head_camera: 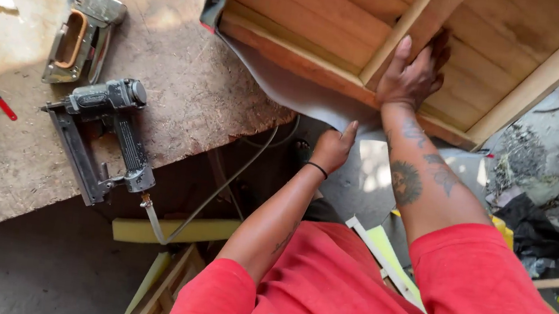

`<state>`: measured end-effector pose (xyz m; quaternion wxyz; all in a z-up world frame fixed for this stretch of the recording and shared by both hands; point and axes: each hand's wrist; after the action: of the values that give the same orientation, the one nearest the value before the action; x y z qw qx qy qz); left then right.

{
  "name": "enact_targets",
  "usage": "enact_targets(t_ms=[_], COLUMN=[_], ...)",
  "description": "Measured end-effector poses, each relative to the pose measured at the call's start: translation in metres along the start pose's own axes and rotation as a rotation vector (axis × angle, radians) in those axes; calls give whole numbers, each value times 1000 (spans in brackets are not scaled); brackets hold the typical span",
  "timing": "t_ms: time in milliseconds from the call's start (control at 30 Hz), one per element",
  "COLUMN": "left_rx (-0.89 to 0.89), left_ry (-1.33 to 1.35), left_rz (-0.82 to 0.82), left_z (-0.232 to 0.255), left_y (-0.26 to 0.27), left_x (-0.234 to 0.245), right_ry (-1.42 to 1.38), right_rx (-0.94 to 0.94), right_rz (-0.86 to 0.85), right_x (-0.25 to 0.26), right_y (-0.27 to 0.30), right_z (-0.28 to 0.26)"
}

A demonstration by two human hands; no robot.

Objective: Stretching and stapling a black vinyl cover onto a wooden furniture frame using a pneumatic stapler.

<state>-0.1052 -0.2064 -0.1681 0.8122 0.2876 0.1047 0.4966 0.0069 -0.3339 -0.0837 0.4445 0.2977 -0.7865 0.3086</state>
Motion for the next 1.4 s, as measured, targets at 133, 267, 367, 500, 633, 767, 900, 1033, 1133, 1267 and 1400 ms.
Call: enact_targets(t_ms=[133,267,367,500,633,767,900,1033,1133,1267,1400], left_rx=[-23,-107,-191,-103,401,518,577,568,568,537,361], left_ry=[-55,-172,-314,-67,503,589,677,683,707,693,749], left_rz=[44,44,-18,-124,-135,-145,-133,-154,-139,-142,-56], left_z=[19,48,82,106,139,148,155,160,150,145,158], left_y=[12,8,-11,-51,-45,-49,-50,-45,-53,-55,-54], left_x=[2,14,31,43,40,48,57,61,62,63,61], right_ry=[-23,6,29,43,-69,-212,-276,40,45,-300,-477], right_rx=[-42,-69,-59,-83,-129,-16,226,632,831,1039,883], right_rz=[-62,-120,-139,-354,-543,-734,-827,-375,-86,-143,-336], right_x=[12,18,12,-7,17,49,73,78,46,51,66], right_y=[-15,-16,-18,-31,-26,-31,-6,27,7,-17,-41], right_z=[-18,-26,-19,6,-1,8,62,82,97,95,85])
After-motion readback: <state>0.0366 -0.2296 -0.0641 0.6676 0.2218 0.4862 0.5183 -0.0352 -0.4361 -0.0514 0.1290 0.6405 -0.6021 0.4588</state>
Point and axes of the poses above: each hand's wrist, its own y-axis away from the middle knuckle, its own x-axis out of the back of the hand, z = x × y, and after that the axes turned 1 degree about x, right-handed
